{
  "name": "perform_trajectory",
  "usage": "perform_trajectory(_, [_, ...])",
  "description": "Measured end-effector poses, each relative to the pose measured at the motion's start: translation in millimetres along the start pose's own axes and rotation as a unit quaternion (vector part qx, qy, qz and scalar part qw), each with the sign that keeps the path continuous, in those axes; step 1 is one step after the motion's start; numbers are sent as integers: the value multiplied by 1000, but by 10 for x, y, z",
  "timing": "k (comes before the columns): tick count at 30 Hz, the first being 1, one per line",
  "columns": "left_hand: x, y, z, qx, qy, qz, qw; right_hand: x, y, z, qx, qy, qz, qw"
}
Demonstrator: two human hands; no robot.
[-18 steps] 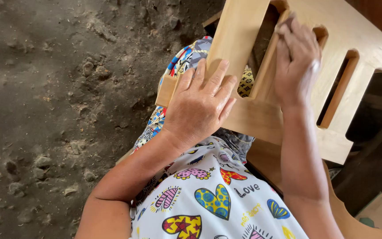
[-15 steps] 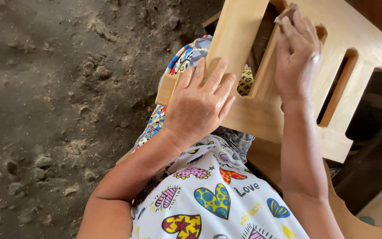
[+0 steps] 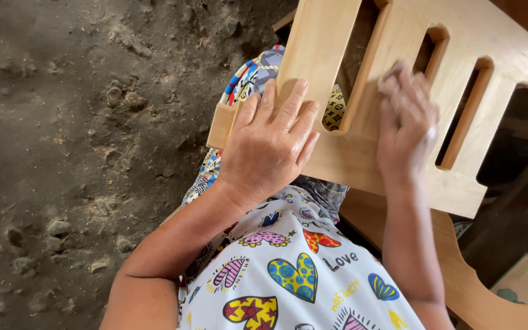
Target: Sanding a wooden furniture component with sandpaper to smooth the surface
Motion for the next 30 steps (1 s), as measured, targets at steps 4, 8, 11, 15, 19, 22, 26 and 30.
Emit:
perform_trajectory(4, [-15, -24, 2, -2, -1, -13, 1000, 448, 4, -110, -3, -15, -12, 1000])
perform_trajectory(8, [3, -29, 1, -9, -6, -16, 1000, 104, -6, 74, 0, 15, -7, 1000])
perform_trajectory(11, [6, -57, 5, -6, 1, -11, 1000, -323, -118, 429, -20, -9, 34, 999])
perform_trajectory(15, [28, -60, 0, 2, 6, 3, 1000, -678, -61, 337, -43, 11, 35, 998])
perform_trajectory(19, [40, -38, 10, -5, 8, -13, 1000, -171, 38, 76, -18, 4, 22, 1000])
perform_trajectory(22, [23, -26, 1, 5, 7, -18, 1000, 360, 27, -80, 4, -30, -43, 999])
perform_trajectory(26, [6, -76, 7, -2, -2, -34, 999, 505, 5, -62, 18, 15, -2, 1000])
perform_trajectory(30, [-23, -37, 10, -22, 6, -31, 999, -14, 25, 144, 18, -45, 12, 999])
Point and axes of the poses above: each hand's wrist, its own x-axis towards the middle knuckle, its own y-axis out of the palm, z = x × y, the point moved 5 cm from there along x, towards the middle knuckle, and after that the axes turned 8 degrees about z, right-handed, at the moved point
